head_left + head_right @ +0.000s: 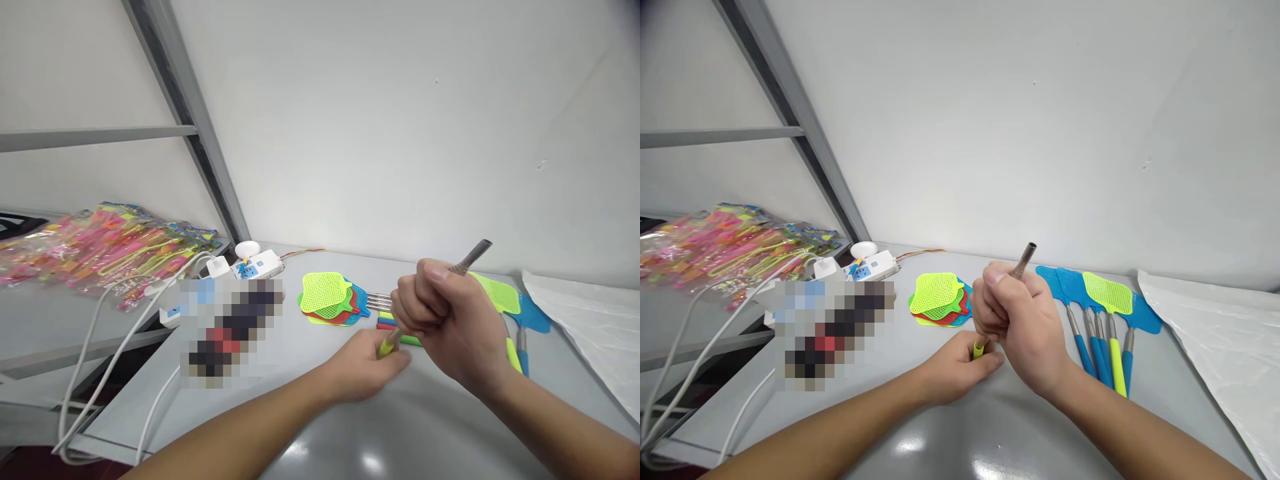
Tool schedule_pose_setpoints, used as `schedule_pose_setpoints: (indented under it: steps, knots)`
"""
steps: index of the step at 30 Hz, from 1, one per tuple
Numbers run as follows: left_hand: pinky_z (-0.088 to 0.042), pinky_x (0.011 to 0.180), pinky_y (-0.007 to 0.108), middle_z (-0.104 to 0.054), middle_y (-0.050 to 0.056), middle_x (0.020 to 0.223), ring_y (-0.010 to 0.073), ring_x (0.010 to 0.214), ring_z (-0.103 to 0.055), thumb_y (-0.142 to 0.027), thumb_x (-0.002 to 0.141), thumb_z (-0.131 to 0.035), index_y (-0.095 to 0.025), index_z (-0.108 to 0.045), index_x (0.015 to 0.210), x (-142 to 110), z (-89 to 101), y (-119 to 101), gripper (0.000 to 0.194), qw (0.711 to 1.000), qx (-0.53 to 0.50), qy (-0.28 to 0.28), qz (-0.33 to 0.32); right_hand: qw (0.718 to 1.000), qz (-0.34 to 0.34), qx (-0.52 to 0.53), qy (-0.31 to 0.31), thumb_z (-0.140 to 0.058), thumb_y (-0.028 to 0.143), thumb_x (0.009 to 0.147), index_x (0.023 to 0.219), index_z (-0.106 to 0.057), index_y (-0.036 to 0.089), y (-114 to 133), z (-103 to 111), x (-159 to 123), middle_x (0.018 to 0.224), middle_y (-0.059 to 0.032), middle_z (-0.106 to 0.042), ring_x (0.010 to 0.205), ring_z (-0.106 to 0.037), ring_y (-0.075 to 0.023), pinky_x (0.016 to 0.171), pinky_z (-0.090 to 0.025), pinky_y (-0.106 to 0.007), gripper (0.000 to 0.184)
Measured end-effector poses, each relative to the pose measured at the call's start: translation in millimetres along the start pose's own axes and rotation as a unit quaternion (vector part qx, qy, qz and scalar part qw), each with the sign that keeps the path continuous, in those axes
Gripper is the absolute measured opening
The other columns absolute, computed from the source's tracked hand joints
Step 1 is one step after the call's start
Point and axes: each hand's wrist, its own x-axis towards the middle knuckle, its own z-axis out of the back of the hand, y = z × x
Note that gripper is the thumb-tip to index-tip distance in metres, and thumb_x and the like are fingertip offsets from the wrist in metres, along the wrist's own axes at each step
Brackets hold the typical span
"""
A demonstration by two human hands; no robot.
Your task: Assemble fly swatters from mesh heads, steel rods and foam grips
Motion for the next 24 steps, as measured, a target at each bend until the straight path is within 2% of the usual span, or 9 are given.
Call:
schedule_pose_setpoints:
  steps: [7, 13, 24]
  knots:
    - [-0.018, 0.051, 0.027, -0.022, -0.006, 0.062, 0.0097, 0.057, -0.020, -0.054, 0.092, -0.043, -0.021, -0.028, 0.066, -1.0, -1.4, -1.8, 0.045, 1.000, -0.013, -0.003, 0.009, 1.000, -0.011, 0.010, 0.004, -0.046, 0.029, 0.089, 0.053, -0.027, 0.021, -0.5, -1.7, 0.7, 0.047, 0.0062, -0.022, 0.042, -0.020, -0.0086, 0.040, -0.018, -0.025, 0.041]
    - [-0.018, 0.050, 0.027, -0.022, -0.006, 0.061, 0.0099, 0.056, -0.020, -0.056, 0.092, -0.042, -0.021, -0.027, 0.065, -1.4, -1.8, -2.7, 0.047, 1.000, -0.013, -0.003, 0.004, 1.000, -0.009, 0.014, -0.002, -0.047, 0.030, 0.088, 0.053, -0.028, 0.021, -1.1, -2.0, 4.2, 0.046, 0.0063, -0.022, 0.042, -0.019, -0.0085, 0.040, -0.017, -0.025, 0.041]
    - [-0.018, 0.048, 0.027, -0.024, -0.005, 0.061, 0.0099, 0.055, -0.021, -0.057, 0.092, -0.042, -0.021, -0.027, 0.065, -1.4, -1.5, -2.6, 0.048, 1.000, 0.001, -0.003, 0.013, 0.999, -0.021, -0.036, 0.031, -0.046, 0.029, 0.090, 0.055, -0.029, 0.021, -1.8, -0.3, 6.5, 0.048, 0.0065, -0.023, 0.044, -0.019, -0.0090, 0.041, -0.018, -0.024, 0.040]
